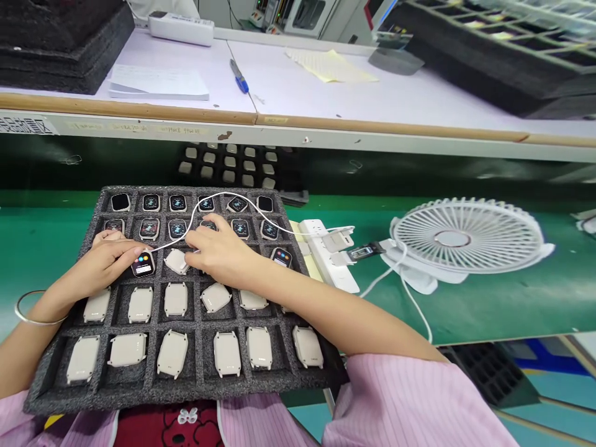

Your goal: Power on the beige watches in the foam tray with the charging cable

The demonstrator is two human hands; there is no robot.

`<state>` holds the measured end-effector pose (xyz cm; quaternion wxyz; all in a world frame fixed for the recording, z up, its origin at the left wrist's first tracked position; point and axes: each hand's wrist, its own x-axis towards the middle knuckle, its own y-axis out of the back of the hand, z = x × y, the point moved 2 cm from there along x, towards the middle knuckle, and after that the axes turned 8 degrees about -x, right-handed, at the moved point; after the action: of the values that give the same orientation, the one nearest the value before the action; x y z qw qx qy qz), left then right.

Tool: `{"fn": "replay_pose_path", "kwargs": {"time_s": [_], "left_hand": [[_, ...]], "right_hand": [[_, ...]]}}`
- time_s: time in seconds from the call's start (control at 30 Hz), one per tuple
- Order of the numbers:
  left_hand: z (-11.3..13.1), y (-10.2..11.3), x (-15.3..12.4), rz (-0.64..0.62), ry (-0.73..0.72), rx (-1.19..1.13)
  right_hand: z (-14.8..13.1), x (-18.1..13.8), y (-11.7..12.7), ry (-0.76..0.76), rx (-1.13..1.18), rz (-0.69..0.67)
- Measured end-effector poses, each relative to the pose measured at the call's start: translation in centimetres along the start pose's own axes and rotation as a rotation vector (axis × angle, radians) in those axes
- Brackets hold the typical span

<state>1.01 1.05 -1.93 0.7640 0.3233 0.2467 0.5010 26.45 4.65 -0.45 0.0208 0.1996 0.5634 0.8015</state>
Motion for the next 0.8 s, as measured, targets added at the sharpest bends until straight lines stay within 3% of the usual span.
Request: {"fn": "replay_pose_path", "kwargs": {"time_s": [0.13,0.23,0.33,0.43,0.7,0.8], "left_hand": [[0.0,0.1,-0.1,-0.023,-0.011,-0.009],[0.1,0.1,-0.1,-0.029,-0.016,-0.006],[0.2,0.1,-0.1,-0.019,-0.012,-0.004],[0.4,0.0,-0.1,0.000,-0.011,-0.006],[0.5,0.5,0.2,-0.031,0.025,-0.003],[0.6,1.0,0.5,0.041,0.049,-0.002]], "right_hand": [[-0.5,0.3,-0.3,0.044,0.095,-0.065],[-0.4,0.4,0.2,-0.181,0.329,-0.109],[-0.1,0.6,0.3,-0.430,0.536,-0.235],[0.1,1.1,-0.1,-0.542,0.512,-0.350],[-0.7,2.7,0.1,-0.469,0.322,-0.539],[-1.1,3.0,0.4,-0.482,0.281,-0.543]]}}
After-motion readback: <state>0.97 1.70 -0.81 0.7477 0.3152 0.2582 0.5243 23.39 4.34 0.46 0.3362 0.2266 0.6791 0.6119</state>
